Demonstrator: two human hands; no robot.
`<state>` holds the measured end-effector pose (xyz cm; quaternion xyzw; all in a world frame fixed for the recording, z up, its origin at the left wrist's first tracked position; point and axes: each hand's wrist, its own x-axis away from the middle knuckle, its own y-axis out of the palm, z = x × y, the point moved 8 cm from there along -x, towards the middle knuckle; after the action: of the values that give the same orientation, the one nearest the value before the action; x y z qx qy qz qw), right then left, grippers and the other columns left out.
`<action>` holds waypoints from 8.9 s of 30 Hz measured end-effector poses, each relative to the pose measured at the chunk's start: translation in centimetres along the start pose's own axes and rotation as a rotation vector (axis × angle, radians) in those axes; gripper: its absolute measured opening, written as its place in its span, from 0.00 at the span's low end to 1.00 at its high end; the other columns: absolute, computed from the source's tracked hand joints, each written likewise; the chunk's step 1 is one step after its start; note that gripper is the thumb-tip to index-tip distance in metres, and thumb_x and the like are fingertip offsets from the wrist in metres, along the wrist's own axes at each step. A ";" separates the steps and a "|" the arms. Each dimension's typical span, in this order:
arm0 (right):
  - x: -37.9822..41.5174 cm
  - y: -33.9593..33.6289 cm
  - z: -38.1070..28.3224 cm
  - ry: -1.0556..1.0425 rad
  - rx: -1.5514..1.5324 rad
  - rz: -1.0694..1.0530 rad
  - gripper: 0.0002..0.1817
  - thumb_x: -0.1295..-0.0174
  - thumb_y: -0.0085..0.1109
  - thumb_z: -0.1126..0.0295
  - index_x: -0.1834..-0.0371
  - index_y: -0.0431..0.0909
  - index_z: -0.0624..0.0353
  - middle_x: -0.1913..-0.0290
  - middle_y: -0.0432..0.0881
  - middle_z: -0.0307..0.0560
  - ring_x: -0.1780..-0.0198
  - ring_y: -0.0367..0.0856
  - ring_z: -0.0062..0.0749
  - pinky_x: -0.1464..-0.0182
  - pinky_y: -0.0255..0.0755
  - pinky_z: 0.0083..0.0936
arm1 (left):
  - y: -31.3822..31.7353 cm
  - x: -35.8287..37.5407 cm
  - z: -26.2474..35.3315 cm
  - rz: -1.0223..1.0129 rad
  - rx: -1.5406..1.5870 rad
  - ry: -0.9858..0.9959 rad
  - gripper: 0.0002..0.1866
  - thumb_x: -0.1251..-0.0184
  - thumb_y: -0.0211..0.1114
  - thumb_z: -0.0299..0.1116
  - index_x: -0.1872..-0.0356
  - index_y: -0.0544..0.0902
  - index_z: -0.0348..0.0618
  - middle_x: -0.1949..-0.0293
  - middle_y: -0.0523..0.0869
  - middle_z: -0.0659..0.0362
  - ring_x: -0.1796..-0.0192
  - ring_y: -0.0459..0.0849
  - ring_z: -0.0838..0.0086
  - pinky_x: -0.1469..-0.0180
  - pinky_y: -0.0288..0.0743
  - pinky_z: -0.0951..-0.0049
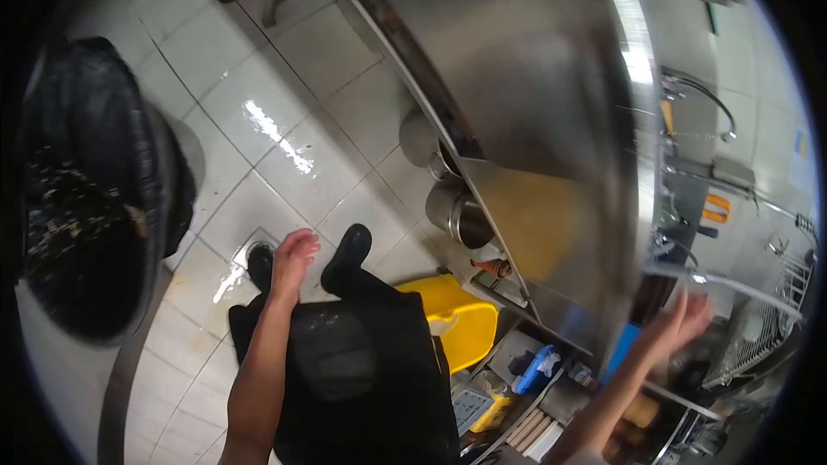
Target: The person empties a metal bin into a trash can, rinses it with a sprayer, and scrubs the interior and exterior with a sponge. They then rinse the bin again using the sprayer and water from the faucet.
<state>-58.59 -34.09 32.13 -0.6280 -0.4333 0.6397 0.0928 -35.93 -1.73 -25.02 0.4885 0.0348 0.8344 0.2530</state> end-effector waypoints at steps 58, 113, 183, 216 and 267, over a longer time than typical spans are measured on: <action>11.9 84.5 9.9 0.757 -1.310 -0.763 0.10 0.29 0.55 0.60 0.65 0.73 0.53 0.76 0.73 0.34 0.77 0.69 0.18 0.75 0.62 0.19 | 7.6 -12.0 6.5 -0.270 -1.172 0.782 0.28 0.42 0.62 0.22 0.37 0.72 0.37 0.38 0.76 0.43 0.38 0.75 0.45 0.38 0.71 0.55; 13.5 72.9 5.2 -0.350 -0.183 -0.083 0.13 0.34 0.53 0.64 0.54 0.79 0.60 0.55 0.81 0.55 0.52 0.79 0.49 0.47 0.70 0.40 | 5.4 -9.6 6.4 -0.222 -1.022 0.770 0.21 0.38 0.65 0.33 0.45 0.77 0.38 0.48 0.82 0.45 0.47 0.81 0.49 0.46 0.76 0.58; -36.3 -2.6 1.8 0.109 -1.877 0.161 0.17 0.23 0.40 0.58 0.63 0.64 0.60 0.77 0.74 0.52 0.82 0.71 0.32 0.74 0.73 0.35 | 56.6 11.4 37.2 -0.171 0.285 0.031 0.32 0.29 0.55 0.48 0.30 0.63 0.43 0.32 0.67 0.45 0.35 0.72 0.58 0.38 0.69 0.57; -40.3 -3.4 0.3 0.115 -1.777 0.349 0.24 0.25 0.40 0.49 0.47 0.65 0.62 0.64 0.79 0.58 0.67 0.81 0.40 0.61 0.78 0.36 | 54.6 13.2 40.4 -0.208 0.180 0.156 0.30 0.29 0.55 0.47 0.32 0.64 0.42 0.32 0.67 0.44 0.37 0.76 0.58 0.41 0.73 0.59; -43.2 -2.6 5.8 0.378 -1.973 0.586 0.26 0.28 0.50 0.47 0.73 0.64 0.60 0.82 0.69 0.48 0.84 0.68 0.34 0.81 0.68 0.31 | 9.3 28.5 6.2 0.637 0.105 0.058 0.15 0.32 0.58 0.41 0.49 0.77 0.46 0.59 0.83 0.56 0.62 0.85 0.66 0.65 0.78 0.65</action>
<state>-56.40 -63.72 64.18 -0.5953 -0.5723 -0.1088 -0.5533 -45.61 2.02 3.78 0.4635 -0.0694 0.8821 -0.0474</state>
